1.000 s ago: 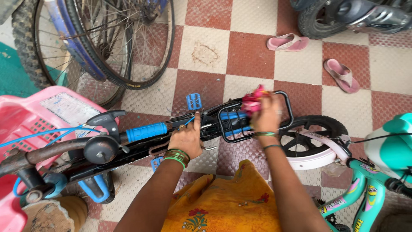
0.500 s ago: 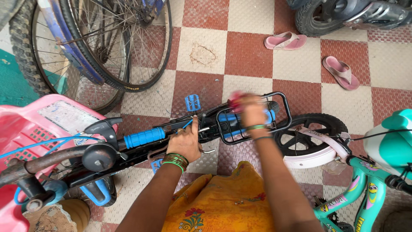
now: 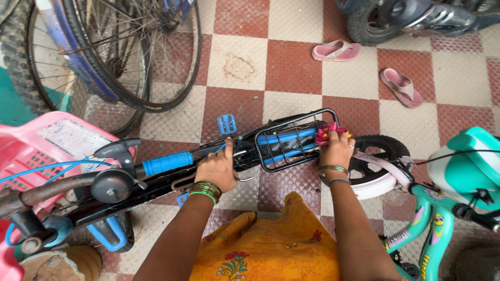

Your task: The person wipes the frame, handlebars, and rear rack of a black bicycle using a colorful cloth. They hold the handlebars with one hand while scrubbing various parts of the bike with the other.

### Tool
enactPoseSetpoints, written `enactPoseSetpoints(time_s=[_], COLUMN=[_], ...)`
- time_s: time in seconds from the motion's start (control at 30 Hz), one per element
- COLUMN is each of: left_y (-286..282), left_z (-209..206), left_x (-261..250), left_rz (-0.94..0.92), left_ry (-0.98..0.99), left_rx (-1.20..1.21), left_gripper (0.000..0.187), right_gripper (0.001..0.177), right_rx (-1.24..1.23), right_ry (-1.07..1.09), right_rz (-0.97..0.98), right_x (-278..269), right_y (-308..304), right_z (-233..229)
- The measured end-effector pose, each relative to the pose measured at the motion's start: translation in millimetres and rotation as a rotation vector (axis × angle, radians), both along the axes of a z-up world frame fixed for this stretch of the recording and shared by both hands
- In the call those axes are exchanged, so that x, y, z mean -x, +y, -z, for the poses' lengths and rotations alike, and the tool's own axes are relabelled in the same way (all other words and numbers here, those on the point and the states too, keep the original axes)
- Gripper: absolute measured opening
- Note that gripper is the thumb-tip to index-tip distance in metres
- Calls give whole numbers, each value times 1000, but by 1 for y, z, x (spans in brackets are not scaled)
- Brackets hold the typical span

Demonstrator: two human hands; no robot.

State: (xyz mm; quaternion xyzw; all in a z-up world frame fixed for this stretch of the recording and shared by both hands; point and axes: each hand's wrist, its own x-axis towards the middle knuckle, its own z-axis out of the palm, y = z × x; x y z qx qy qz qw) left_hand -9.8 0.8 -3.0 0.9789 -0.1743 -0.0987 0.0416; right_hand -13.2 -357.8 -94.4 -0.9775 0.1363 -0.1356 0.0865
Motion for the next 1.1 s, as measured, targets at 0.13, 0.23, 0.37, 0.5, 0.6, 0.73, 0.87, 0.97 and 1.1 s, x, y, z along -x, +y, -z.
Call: enactPoseSetpoints(time_s=[0.13, 0.23, 0.37, 0.5, 0.6, 0.73, 0.87, 0.97, 1.1], left_y=[0, 0, -1, 1, 2, 2, 3, 2, 2], left_z=[0, -6, -9, -5, -3, -3, -2, -1, 1], left_x=[3, 5, 7, 5, 4, -1, -4, -4, -1], left_rz=[0, 2, -1, -1, -5, -5, 2, 0, 0], left_ry=[-14, -6, 5, -20, -42, -18, -27, -12, -13], left_rx=[2, -6, -27, 10, 39, 35, 24, 41, 27], left_gripper=[93, 93, 92, 91, 91, 90, 90, 93, 93], right_gripper=[41, 41, 37, 51, 44, 49, 32, 35, 43], right_rx=[-21, 127, -111, -228, -225, -245, -173, -55, -86], right_ry=[209, 328, 777, 741, 700, 743, 421, 138, 98], right_rz=[122, 48, -116, -419, -385, -354, 45, 181, 231], right_x=[1, -2, -2, 2, 1, -6, -5, 9, 13], right_y=[7, 26, 87, 157, 159, 86, -6, -42, -38], right_z=[7, 13, -7, -32, -42, -33, -1, 5, -12])
